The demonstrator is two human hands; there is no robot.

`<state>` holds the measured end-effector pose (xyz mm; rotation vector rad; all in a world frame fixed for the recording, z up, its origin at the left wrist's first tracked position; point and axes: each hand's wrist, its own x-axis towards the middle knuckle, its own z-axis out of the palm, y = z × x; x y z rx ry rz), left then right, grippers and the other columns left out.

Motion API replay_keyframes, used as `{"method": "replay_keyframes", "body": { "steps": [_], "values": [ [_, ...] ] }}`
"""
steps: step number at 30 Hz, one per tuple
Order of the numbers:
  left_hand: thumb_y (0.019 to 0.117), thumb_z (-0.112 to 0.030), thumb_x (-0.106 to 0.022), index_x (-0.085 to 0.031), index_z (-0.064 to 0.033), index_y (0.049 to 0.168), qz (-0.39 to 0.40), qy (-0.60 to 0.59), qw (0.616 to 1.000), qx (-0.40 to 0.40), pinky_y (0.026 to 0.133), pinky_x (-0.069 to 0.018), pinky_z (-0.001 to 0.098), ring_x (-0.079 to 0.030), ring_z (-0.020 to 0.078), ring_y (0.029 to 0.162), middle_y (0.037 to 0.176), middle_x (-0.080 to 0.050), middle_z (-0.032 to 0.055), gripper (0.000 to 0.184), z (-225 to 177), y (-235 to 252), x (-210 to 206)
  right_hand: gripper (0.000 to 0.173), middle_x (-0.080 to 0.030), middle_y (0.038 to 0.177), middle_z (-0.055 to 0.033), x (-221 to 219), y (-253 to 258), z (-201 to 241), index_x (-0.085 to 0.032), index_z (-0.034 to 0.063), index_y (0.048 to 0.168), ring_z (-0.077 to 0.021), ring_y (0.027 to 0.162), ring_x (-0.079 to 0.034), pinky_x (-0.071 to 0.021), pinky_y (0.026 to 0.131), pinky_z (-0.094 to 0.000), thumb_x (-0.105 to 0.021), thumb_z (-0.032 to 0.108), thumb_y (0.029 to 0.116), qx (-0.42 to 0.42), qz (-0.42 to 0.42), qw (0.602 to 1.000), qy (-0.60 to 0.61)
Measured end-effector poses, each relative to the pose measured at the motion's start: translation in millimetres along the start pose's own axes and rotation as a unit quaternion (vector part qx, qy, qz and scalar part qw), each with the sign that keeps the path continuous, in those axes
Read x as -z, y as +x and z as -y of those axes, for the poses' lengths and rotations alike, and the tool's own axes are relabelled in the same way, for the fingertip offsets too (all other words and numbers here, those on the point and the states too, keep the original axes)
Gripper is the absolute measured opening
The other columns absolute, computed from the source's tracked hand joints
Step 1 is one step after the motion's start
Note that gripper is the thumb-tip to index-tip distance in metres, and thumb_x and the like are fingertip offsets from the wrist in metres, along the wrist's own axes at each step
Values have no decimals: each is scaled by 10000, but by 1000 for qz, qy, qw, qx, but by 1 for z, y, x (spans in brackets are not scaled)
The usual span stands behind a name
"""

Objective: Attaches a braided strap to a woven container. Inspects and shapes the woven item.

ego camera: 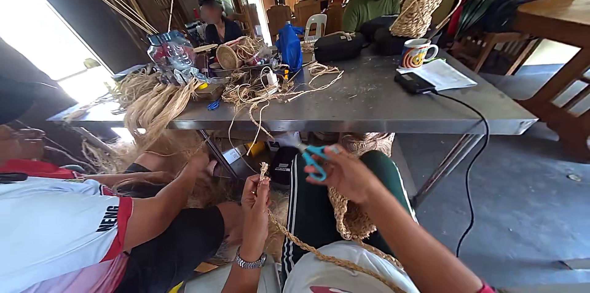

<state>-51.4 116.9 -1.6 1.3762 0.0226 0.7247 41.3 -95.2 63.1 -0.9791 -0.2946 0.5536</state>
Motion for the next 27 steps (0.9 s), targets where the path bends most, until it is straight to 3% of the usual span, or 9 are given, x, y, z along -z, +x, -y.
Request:
{"method": "replay_keyframes", "body": {
  "steps": [4,8,11,14,18,20,22,24,27],
  "values": [
    [1037,-115,-534,-623,-72,1090,-6,11,1000,0,480,-381,148,-447,20,551,778,-541,-31,113,4,-3,6,231,-683,1154,-155,-21,-5,-53,-444,69,1289,-294,1026,-710,-592,903,-482,-396,219,1120,-102,35,992,72],
    [1054,-118,-506,-609,-69,1105,-24,-17,998,55,506,-431,167,-505,52,588,792,-569,-2,124,7,-7,8,210,-682,1119,-139,-22,-6,-88,-478,73,1245,-277,1020,-702,-579,914,-477,-433,222,1105,-155,39,983,92],
    [1059,-136,-490,-595,-64,1117,-21,-15,995,96,596,-519,195,-595,73,696,895,-617,18,140,12,-13,2,168,-671,1178,-113,-21,-12,-109,-516,61,1154,-229,1050,-685,-570,898,-416,-477,211,1089,-133,64,989,23],
    [1058,-138,-495,-596,-52,1150,-15,-10,991,136,723,-548,233,-625,96,837,996,-625,34,161,19,-15,-1,147,-665,1099,-81,-19,-16,-122,-569,51,1027,-179,987,-671,-570,866,-373,-604,194,1033,-95,84,989,-75],
    [1091,-156,-403,-557,-46,1216,0,-109,966,236,782,-592,284,-712,168,1015,1196,-710,105,226,15,-11,3,163,-657,1075,-68,-19,-17,-121,-576,45,1042,-144,962,-654,-561,859,-336,-631,196,1016,-73,116,985,-105],
    [1099,-170,-379,-573,-54,1196,0,-167,952,257,786,-608,317,-728,199,990,1148,-728,120,246,11,-10,5,158,-655,1091,-64,-19,-18,-120,-576,53,1039,-134,982,-644,-552,867,-324,-631,199,1014,-59,129,985,-97],
    [1100,-190,-366,-612,-64,1167,10,-188,948,256,717,-608,305,-724,184,905,1094,-725,108,284,8,-9,9,169,-665,1138,-74,-18,-18,-120,-570,62,1069,-155,1036,-652,-552,902,-351,-583,228,1039,-48,147,985,-73],
    [1093,-187,-374,-636,-56,1150,16,-189,953,236,640,-606,285,-720,172,829,1068,-721,111,298,8,-5,15,271,-654,1153,-83,-20,-20,-119,-533,57,1181,-201,1077,-661,-558,947,-411,-434,294,1095,-50,154,986,-40],
    [1084,-139,-391,-640,-47,1100,33,-197,960,197,762,-614,302,-714,165,852,1051,-720,99,266,5,1,22,284,-624,1136,-98,-24,-22,-113,-468,48,1228,-226,1004,-687,-584,932,-432,-312,265,1133,-106,119,987,-9]
  ]
}}
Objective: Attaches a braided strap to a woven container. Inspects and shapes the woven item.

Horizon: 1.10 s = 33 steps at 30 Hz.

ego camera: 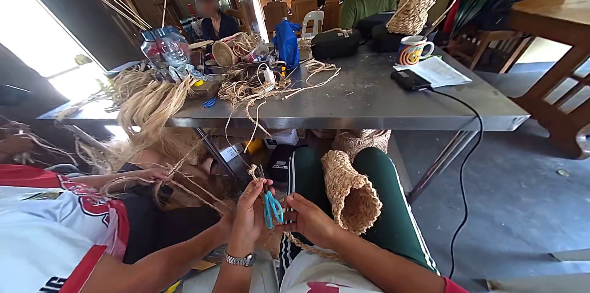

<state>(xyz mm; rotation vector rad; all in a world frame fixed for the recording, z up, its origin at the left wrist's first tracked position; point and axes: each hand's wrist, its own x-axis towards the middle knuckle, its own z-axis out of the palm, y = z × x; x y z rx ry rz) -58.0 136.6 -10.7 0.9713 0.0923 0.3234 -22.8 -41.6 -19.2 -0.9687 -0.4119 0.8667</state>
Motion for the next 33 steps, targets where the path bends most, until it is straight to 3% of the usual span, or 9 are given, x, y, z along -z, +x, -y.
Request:
{"method": "replay_keyframes", "body": {
  "steps": [5,12,15,18,20,23,25,30,33],
  "values": [
    [1059,-109,-464,-660,-20,1094,62,20,997,-42,761,-615,279,-724,169,866,1095,-723,144,218,-3,-2,-1,199,-674,1079,-66,7,2,-4,-535,64,1235,-165,921,-688,-581,868,-351,-439,170,1097,-57,56,997,2],
    [1071,-129,-455,-647,-12,1129,77,51,995,-33,758,-608,273,-711,158,859,1099,-713,135,232,2,-4,-13,278,-715,1149,-71,18,3,-4,-602,109,1260,-124,880,-701,-580,743,-265,-473,278,1081,-83,134,986,53],
    [1068,-132,-471,-642,-20,1120,90,56,994,-32,783,-604,283,-704,162,883,1102,-704,131,211,4,-6,-18,291,-739,1109,-63,18,2,-3,-651,103,1235,-94,791,-700,-578,683,-231,-530,309,1071,-80,157,983,57],
    [1080,-151,-462,-586,-60,1189,60,63,996,-33,818,-616,331,-714,199,995,1250,-673,118,188,5,-5,-23,300,-734,1012,-49,17,0,0,-673,88,1205,-112,768,-700,-596,702,-257,-534,317,1070,-58,131,989,35],
    [1079,-160,-464,-572,-88,1194,8,84,995,-56,757,-606,296,-687,157,928,1147,-658,63,174,5,-2,-23,312,-722,970,-54,15,-1,1,-653,58,1191,-148,798,-715,-615,745,-302,-511,312,1078,-42,85,995,4],
    [1079,-141,-458,-610,-93,1081,-59,83,991,-89,540,-472,179,-545,57,627,856,-605,-2,160,1,4,-18,325,-713,921,-55,15,0,1,-625,38,1142,-187,853,-728,-618,821,-360,-491,329,1088,-18,35,999,-16],
    [1080,-129,-436,-602,-90,1020,-78,77,988,-108,482,-421,161,-483,37,539,743,-569,-20,181,-3,5,-17,351,-694,909,-47,16,3,-1,-602,38,1129,-186,873,-719,-607,849,-366,-441,348,1101,-5,23,999,-29],
    [1070,-88,-391,-486,-97,1112,-78,93,983,-136,466,-400,150,-479,32,527,728,-567,-8,105,-10,7,-21,374,-682,849,-36,12,4,-2,-611,29,1046,-160,830,-707,-600,832,-340,-408,336,1113,-2,-12,998,-62],
    [1065,-76,-397,-493,-87,1103,-55,98,982,-151,472,-386,144,-477,26,536,745,-583,-4,104,-12,7,-24,335,-675,842,-21,10,4,3,-615,28,1034,-133,800,-693,-595,807,-319,-445,310,1097,32,-11,995,-98]
  ]
}}
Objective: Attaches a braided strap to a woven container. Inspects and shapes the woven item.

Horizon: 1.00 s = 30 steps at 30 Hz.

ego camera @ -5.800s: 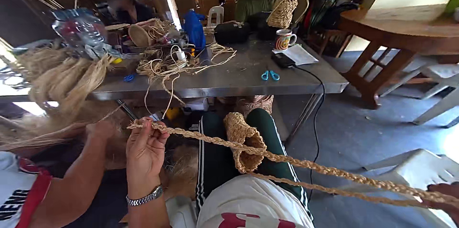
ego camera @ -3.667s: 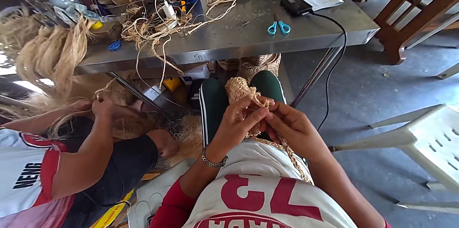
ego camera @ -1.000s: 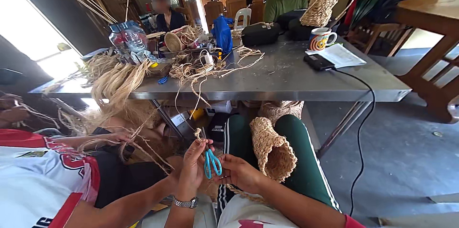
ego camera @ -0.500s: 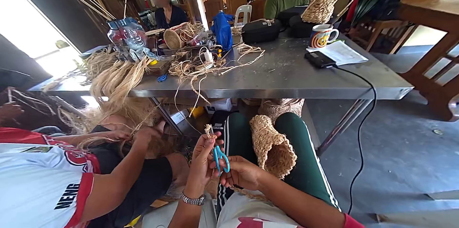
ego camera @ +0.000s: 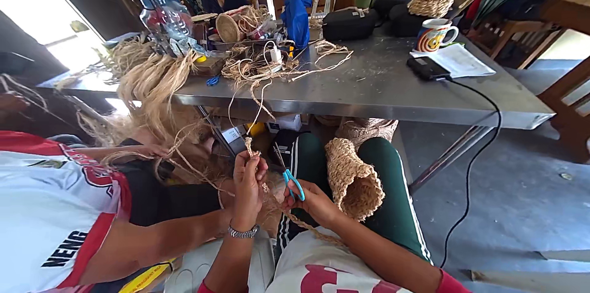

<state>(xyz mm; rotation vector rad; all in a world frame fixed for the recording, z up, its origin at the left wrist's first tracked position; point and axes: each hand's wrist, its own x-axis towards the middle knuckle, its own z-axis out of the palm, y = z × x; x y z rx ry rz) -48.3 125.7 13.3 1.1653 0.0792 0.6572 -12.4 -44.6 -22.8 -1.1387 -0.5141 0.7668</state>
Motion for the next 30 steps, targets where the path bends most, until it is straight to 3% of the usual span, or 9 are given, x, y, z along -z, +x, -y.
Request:
{"method": "replay_keyframes", "body": {
  "steps": [6,12,17,25,30],
  "values": [
    [1073,-96,-438,-536,-70,1081,17,24,1000,-9,485,-406,152,-449,28,538,789,-547,-15,101,3,0,-1,333,-657,881,-10,4,0,-1,-614,11,1098,-78,806,-659,-576,788,-275,-588,338,1038,63,-28,989,-133],
    [1077,-137,-472,-576,-67,1052,31,56,998,0,461,-372,154,-426,25,520,724,-511,-35,129,3,-3,-3,352,-656,883,-5,4,-1,-4,-633,16,1106,-43,787,-641,-551,736,-224,-623,355,1013,87,-33,974,-206],
    [1064,-142,-484,-571,-99,954,49,88,995,-3,482,-379,156,-427,25,522,677,-474,-58,147,5,-5,-4,392,-667,901,-34,2,-3,-6,-635,-1,1127,-50,761,-629,-538,696,-220,-648,367,994,104,-27,958,-266],
    [1015,-48,-542,-561,-61,1073,41,42,998,-11,520,-422,165,-468,30,564,790,-556,-17,62,9,-5,-6,385,-672,888,-23,2,-2,-6,-641,1,1123,-44,765,-638,-544,707,-219,-634,366,1001,112,-56,956,-264],
    [1046,-117,-493,-581,-116,1109,40,38,998,-4,631,-485,215,-504,50,630,802,-553,-34,109,7,-7,-5,357,-687,910,-38,5,-1,-5,-651,-6,1136,-83,804,-668,-580,750,-278,-594,326,1018,119,-90,951,-270]
  ]
}}
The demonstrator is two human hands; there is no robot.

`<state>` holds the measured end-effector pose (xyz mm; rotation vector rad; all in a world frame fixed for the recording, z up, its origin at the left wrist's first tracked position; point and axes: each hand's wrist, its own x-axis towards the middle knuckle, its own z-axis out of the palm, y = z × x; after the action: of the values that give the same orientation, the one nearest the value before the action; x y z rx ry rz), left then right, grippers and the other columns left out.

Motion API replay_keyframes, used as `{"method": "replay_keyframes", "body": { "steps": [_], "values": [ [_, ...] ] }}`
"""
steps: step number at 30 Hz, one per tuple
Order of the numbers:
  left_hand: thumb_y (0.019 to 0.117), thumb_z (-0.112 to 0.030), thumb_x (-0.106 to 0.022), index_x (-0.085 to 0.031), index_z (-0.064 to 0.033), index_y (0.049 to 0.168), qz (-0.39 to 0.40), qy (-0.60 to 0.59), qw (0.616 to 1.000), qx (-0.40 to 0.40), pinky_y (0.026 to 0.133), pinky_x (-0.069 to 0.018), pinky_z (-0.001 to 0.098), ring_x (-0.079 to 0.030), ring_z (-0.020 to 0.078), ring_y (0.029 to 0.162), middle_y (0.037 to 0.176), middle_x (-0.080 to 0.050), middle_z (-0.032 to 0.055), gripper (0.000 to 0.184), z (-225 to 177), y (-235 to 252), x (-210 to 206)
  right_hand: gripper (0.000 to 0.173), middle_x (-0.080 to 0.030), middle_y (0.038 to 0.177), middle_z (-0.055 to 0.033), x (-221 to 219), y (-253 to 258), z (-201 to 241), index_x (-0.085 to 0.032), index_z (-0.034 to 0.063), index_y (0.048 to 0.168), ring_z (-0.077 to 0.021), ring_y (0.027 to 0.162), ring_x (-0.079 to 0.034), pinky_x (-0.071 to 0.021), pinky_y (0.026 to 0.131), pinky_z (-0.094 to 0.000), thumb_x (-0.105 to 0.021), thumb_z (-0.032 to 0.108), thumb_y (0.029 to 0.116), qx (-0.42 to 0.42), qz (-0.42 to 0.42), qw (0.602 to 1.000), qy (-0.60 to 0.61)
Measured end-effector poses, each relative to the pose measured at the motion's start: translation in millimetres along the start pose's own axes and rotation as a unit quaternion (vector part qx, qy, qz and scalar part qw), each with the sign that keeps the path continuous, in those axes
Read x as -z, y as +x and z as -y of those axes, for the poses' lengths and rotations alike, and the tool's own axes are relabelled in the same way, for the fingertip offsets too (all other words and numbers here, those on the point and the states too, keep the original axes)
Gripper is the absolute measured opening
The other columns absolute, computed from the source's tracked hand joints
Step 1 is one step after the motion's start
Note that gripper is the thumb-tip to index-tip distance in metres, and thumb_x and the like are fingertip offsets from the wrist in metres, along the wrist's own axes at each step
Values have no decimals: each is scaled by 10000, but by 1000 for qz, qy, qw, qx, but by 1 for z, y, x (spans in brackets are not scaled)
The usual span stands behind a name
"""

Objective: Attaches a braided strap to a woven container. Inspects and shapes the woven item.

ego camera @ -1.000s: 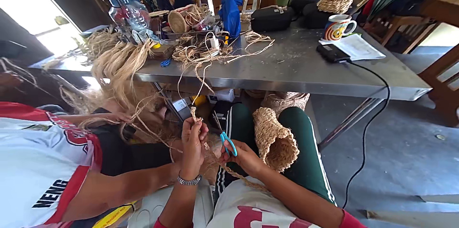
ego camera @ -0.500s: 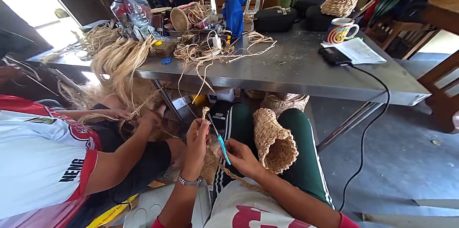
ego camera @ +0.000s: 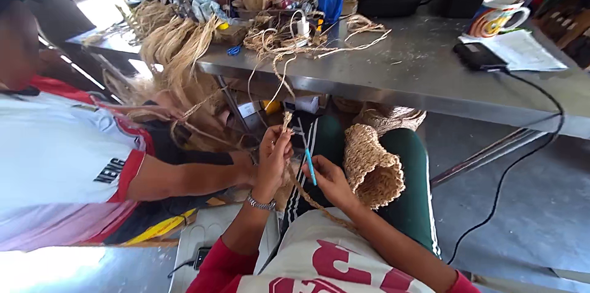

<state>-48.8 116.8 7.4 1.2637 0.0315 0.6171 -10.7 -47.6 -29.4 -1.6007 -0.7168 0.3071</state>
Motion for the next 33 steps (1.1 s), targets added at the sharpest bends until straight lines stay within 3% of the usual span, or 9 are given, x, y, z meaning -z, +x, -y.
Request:
{"method": "replay_keyframes", "body": {
  "steps": [5,10,19,28,33],
  "values": [
    [1063,-169,-502,-583,-144,1159,7,1,1000,-7,637,-515,211,-546,55,671,853,-567,-23,128,-4,0,2,375,-677,884,-6,-1,0,-7,-658,9,1120,-32,738,-622,-532,664,-210,-636,362,995,30,4,999,-17],
    [1054,-187,-546,-603,-134,1141,16,8,1000,-18,664,-529,218,-572,71,722,936,-587,8,117,-4,-1,3,395,-686,933,-38,-2,-1,-11,-656,2,1129,-62,798,-656,-564,705,-232,-654,368,979,49,9,998,-44],
    [1046,-164,-554,-617,-128,1097,25,4,1000,-1,634,-514,198,-570,65,694,895,-604,13,89,-1,-3,3,382,-692,930,-44,-2,-1,-15,-672,7,1094,-60,790,-662,-568,692,-216,-665,373,982,87,-11,994,-66],
    [1050,-161,-542,-623,-123,1062,15,-4,1000,13,619,-509,184,-566,53,669,869,-607,6,90,0,-1,5,320,-679,826,-13,-1,-1,-12,-694,11,1045,-5,682,-604,-510,630,-162,-653,326,999,90,-18,991,-94],
    [1059,-183,-543,-632,-131,1104,14,7,1000,3,631,-514,186,-575,58,704,944,-619,14,112,0,0,7,267,-667,794,31,0,-1,-9,-688,39,1025,-6,692,-621,-531,652,-180,-620,297,1027,42,23,999,-2]
  ]
}}
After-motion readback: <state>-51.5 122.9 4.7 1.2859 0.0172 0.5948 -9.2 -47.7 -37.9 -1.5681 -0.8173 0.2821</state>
